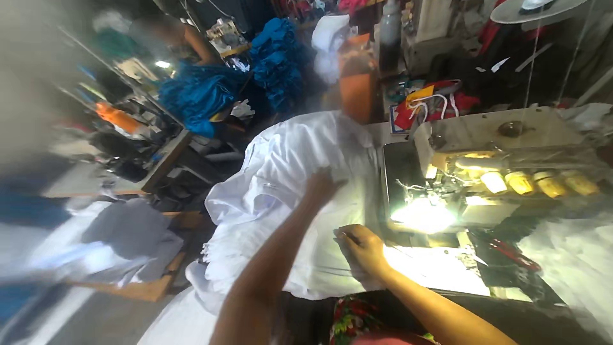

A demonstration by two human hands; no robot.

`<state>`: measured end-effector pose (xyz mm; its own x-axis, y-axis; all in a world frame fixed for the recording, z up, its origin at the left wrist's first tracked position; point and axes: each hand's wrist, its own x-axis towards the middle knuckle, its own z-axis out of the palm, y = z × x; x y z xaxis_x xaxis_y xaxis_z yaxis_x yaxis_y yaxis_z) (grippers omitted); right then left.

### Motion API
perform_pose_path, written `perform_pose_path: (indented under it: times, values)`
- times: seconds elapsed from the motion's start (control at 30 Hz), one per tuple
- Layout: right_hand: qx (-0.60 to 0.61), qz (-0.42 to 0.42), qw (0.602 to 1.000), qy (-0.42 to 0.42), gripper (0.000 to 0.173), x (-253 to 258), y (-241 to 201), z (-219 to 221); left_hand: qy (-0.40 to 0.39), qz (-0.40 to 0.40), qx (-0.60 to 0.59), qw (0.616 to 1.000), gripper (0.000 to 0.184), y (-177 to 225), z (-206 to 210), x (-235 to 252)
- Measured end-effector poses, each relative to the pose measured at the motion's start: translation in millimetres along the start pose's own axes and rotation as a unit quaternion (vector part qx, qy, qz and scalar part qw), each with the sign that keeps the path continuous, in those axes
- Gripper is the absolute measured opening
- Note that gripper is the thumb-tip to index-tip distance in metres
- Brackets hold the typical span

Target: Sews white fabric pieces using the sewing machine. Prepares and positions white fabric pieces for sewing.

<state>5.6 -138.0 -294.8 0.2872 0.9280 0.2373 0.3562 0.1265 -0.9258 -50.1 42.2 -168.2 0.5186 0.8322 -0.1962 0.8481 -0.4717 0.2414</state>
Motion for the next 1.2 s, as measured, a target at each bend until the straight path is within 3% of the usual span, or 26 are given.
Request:
perform_pose_path:
  times: [0.07, 0.13, 0.23, 0.3, 0.37, 0.4, 0.47, 0.57, 0.67, 0.73, 0.77, 0.87, 0.97, 1.07, 1.2]
  values:
    - [-0.005, -0.008, 1.0, 0.0, 0.026, 1.0, 0.9, 0.9, -0.011, -0.048, 0.039, 0.998, 0.087, 9.6, 32.3, 5.1]
    - [0.007, -0.007, 1.0, 0.013, 0.024, -1.1, 2.9, 1.0, -0.008, -0.045, 0.05, 0.998, 0.078, 18.3, 54.9, 2.2]
    - [0.036, -0.015, 0.997, 0.063, 0.022, -3.8, 6.4, 0.6, -0.036, 0.022, 0.035, 0.999, 0.073, 17.2, 66.0, -28.7]
    - [0.066, 0.012, 0.995, 0.075, 0.023, -1.6, 5.8, -2.5, -0.054, 0.062, 0.041, 0.996, 0.054, -0.6, 64.3, -44.8]
    - [0.121, 0.085, 0.988, 0.054, 0.025, 0.5, -0.2, -5.1, 0.018, 0.073, -0.001, 0.997, 0.034, -29.2, 65.0, -47.2]
    - [0.154, 0.129, 0.979, 0.045, 0.025, 2.5, -4.4, -6.8, 0.046, 0.062, -0.054, 0.996, 0.033, -39.8, 59.0, -45.7]
    - [0.239, 0.22, 0.945, 0.041, 0.029, 10.5, -12.2, -14.0, 0.1, 0.089, -0.156, 0.979, 0.032, -46.1, 36.3, -46.5]
    - [0.417, 0.328, 0.847, 0.018, 0.048, 25.9, -23.4, -29.4, 0.133, 0.224, -0.191, 0.946, 0.023, -31.0, -9.2, -81.5]
    - [0.555, 0.298, 0.777, 0.012, 0.071, 34.8, -40.9, -39.9, 0.104, 0.327, -0.096, 0.935, 0.021, -13.9, -25.9, -143.3]
    - [0.579, 0.247, 0.777, 0.006, 0.077, 30.8, -51.4, -44.8, 0.061, 0.363, -0.065, 0.927, 0.023, -10.9, -7.1, -178.5]
    - [0.575, 0.251, 0.779, 0.011, 0.072, 26.0, -55.6, -44.9, 0.022, 0.373, -0.076, 0.925, 0.023, -11.7, 3.5, -191.2]
    - [0.543, 0.353, 0.759, 0.064, 0.039, 8.9, -61.7, -36.0, -0.117, 0.328, -0.155, 0.925, 0.029, -12.5, 15.7, -205.2]
    - [0.534, 0.433, 0.715, 0.128, 0.022, 6.5, -48.5, -23.9, -0.032, 0.232, -0.171, 0.957, 0.031, -7.2, 17.9, -180.0]
    - [0.557, 0.428, 0.694, 0.16, 0.024, 10.6, -46.0, -19.0, -0.042, 0.135, -0.149, 0.979, 0.04, 2.4, 25.2, -142.6]
    - [0.596, 0.376, 0.693, 0.15, 0.023, 10.7, -65.0, -32.3, -0.093, 0.095, -0.165, 0.977, 0.062, 24.7, 35.6, -136.7]
